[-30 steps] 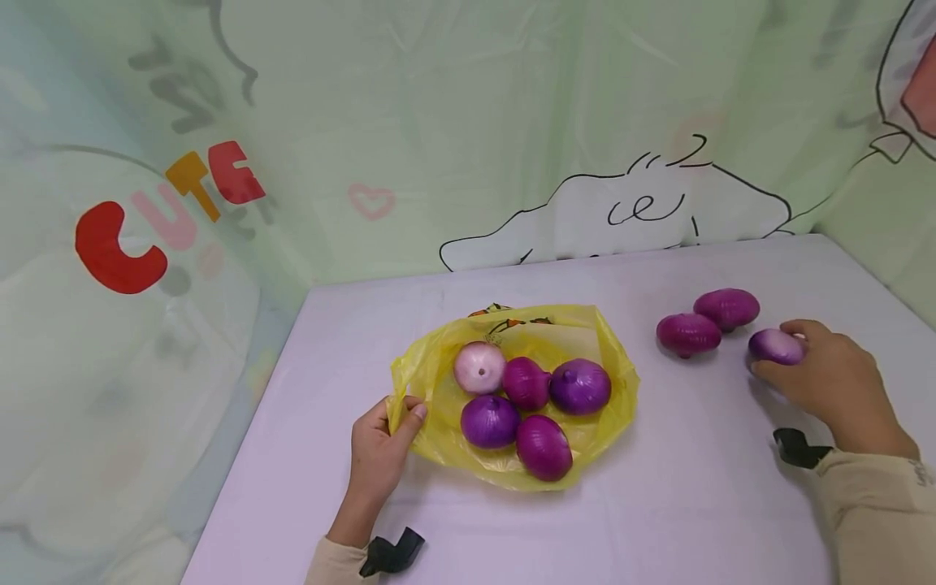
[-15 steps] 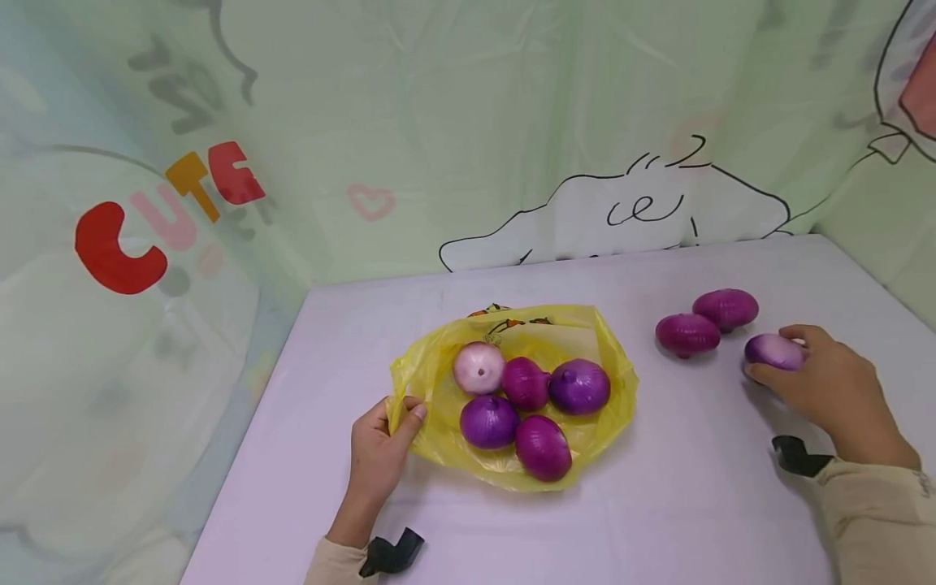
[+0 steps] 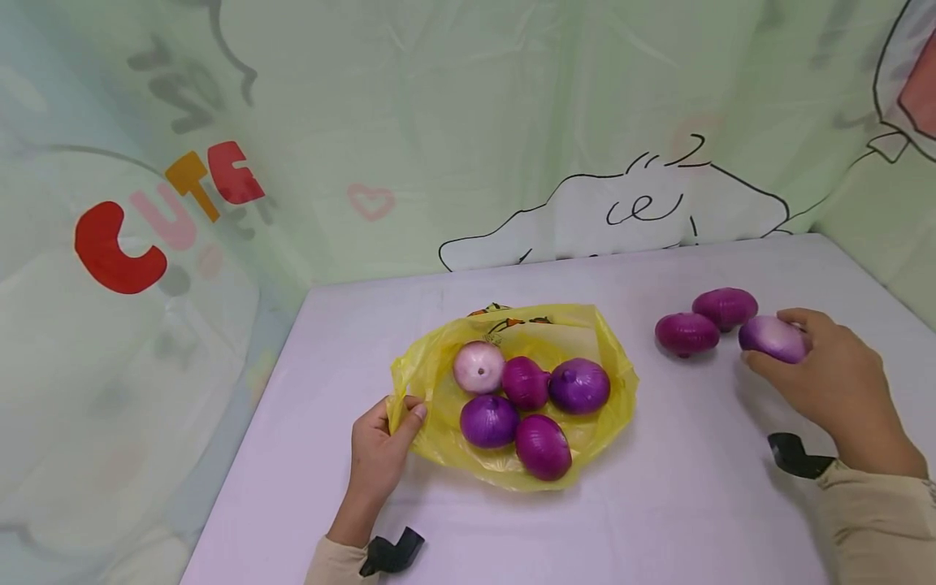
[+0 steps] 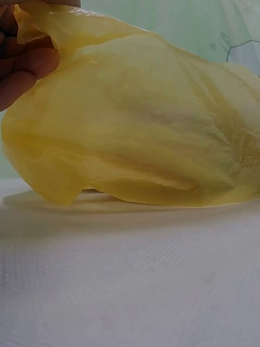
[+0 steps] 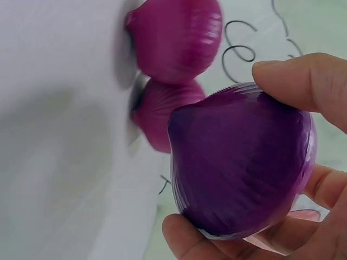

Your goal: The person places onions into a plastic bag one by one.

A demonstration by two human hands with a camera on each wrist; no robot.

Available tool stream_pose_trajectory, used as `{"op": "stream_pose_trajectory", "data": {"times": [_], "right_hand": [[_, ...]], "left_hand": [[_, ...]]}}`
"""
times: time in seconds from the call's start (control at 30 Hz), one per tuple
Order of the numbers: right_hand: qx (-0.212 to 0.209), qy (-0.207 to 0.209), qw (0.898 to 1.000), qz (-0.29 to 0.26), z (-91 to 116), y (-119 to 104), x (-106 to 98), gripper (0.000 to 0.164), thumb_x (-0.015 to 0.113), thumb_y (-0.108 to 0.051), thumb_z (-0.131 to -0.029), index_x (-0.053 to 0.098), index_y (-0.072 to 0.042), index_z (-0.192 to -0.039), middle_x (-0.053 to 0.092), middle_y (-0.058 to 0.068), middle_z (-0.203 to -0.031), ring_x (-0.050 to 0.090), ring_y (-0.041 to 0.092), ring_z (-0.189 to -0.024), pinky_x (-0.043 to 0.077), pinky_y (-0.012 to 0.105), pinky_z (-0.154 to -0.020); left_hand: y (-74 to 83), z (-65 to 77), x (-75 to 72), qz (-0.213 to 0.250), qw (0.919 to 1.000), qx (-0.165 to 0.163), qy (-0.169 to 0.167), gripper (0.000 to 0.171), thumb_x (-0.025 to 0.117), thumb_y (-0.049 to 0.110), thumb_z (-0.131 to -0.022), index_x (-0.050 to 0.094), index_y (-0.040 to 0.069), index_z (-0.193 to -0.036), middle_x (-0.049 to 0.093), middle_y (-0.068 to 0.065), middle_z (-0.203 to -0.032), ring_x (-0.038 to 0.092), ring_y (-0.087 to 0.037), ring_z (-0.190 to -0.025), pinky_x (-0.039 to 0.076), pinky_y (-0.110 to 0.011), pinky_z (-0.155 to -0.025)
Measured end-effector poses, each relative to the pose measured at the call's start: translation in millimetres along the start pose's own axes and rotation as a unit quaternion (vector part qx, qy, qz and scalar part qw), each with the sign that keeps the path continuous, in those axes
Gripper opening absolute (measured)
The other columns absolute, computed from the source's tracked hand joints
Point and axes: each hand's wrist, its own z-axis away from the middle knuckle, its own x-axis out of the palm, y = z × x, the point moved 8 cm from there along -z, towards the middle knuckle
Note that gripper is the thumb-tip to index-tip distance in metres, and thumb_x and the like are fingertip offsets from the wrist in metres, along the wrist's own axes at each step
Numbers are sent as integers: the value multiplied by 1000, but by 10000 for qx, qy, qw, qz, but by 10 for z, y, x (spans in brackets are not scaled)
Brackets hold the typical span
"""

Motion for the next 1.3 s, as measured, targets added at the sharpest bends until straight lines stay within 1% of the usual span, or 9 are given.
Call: {"op": "stream_pose_trajectory", "data": {"times": [0.13,0.23,0.47,0.53,0.7,0.8,0.9,1.03,1.3], "right_hand": [[-79,47,9999,-46,38,-115,-43,78,73,-38,-96,40,11,-146,45,46,-131,44,60,-112,41,69,-79],[-135,67,9998,-121,62,-194,-68,76,73,-40,-96,42,8,-146,47,44,-132,45,58,-112,40,67,-79],[-295,224,9991,-213,113,-381,-132,70,75,-38,-94,47,3,-144,51,39,-129,48,54,-110,37,51,-73],[-305,224,9990,-219,132,-435,-151,70,75,-37,-94,47,4,-144,51,39,-129,48,54,-110,38,51,-73],[-360,242,9987,-283,182,-558,-180,69,75,-34,-94,47,3,-145,51,39,-132,47,54,-111,39,56,-76],[-402,284,9981,-364,208,-615,-179,67,76,-34,-94,49,1,-144,52,37,-132,48,53,-111,40,53,-75],[-447,293,9977,-426,227,-681,-173,68,77,-34,-94,50,0,-145,52,36,-134,48,53,-112,44,58,-76],[-503,278,9972,-470,246,-768,-164,70,77,-33,-94,48,2,-147,50,37,-138,47,56,-116,44,70,-82],[-765,421,9944,-596,292,-922,-185,65,80,-25,-91,53,1,-144,53,35,-138,48,54,-119,42,68,-84]], "left_hand": [[-8,1,1,16,10000,7,12,10,75,9,-96,74,-1,-98,66,-9,-78,61,-13,-67,53,-22,-60],[-11,1,3,36,10000,12,1,11,75,9,-96,74,-1,-98,66,-10,-78,61,-13,-67,53,-23,-60],[-31,-3,6,29,10000,2,-10,11,74,10,-97,74,-1,-98,65,-9,-78,61,-14,-67,52,-22,-60],[-33,-3,6,31,10000,3,-7,10,74,10,-96,74,-1,-98,65,-8,-78,60,-14,-67,52,-22,-60],[-28,0,5,28,10000,9,2,10,74,9,-96,74,-1,-98,65,-8,-78,61,-14,-67,53,-22,-61],[-24,2,3,35,10000,7,10,10,74,9,-96,74,-1,-98,66,-9,-78,61,-13,-67,53,-23,-61],[-20,0,2,42,10000,14,16,11,75,10,-96,74,-1,-98,66,-10,-79,61,-13,-67,53,-23,-60],[-18,0,1,19,10000,24,17,11,75,10,-96,75,-1,-98,67,-11,-79,61,-13,-67,53,-23,-60],[-7,4,2,12,10000,25,10,11,75,10,-96,75,-1,-98,67,-10,-79,62,-13,-66,53,-23,-60]]}}
